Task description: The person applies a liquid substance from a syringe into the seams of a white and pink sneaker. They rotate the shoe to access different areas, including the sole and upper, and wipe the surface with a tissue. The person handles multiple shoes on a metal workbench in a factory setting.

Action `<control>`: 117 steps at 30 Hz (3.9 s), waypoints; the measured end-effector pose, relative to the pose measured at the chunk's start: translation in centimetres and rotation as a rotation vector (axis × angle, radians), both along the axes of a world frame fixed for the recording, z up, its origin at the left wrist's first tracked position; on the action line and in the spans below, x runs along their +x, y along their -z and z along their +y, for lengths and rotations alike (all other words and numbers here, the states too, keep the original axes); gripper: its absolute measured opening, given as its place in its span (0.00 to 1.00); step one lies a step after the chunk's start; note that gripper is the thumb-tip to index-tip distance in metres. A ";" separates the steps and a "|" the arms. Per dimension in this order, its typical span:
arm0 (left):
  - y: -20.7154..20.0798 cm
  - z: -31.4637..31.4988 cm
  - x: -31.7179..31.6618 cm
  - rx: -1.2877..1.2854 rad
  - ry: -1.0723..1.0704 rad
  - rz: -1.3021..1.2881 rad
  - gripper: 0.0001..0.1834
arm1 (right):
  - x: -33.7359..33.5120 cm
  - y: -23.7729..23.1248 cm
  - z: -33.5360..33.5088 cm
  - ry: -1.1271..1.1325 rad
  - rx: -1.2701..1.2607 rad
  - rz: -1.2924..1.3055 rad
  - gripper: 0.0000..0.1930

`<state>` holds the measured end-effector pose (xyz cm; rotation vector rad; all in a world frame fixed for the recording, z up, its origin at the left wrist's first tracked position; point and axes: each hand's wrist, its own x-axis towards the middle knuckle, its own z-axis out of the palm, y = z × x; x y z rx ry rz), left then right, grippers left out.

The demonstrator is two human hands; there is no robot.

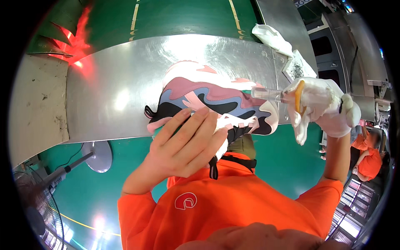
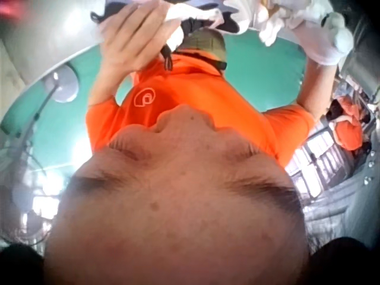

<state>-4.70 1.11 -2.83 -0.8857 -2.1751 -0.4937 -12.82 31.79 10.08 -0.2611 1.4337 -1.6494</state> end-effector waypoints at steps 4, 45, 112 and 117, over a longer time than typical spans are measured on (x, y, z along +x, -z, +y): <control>-0.5 0.1 -0.1 -0.031 -0.004 -0.029 0.11 | 0.6 0.1 0.7 0.045 -0.018 -0.030 0.55; -2.0 3.7 1.9 -0.112 -0.195 -0.050 0.21 | 7.3 10.6 11.0 0.388 -0.386 0.191 0.56; -7.4 6.3 -6.0 0.024 -0.248 -0.786 0.27 | 14.6 21.2 1.9 0.523 -0.394 0.514 0.52; -7.2 6.3 -4.4 0.049 -0.275 -0.719 0.27 | 14.1 21.7 1.7 0.638 -0.563 0.516 0.46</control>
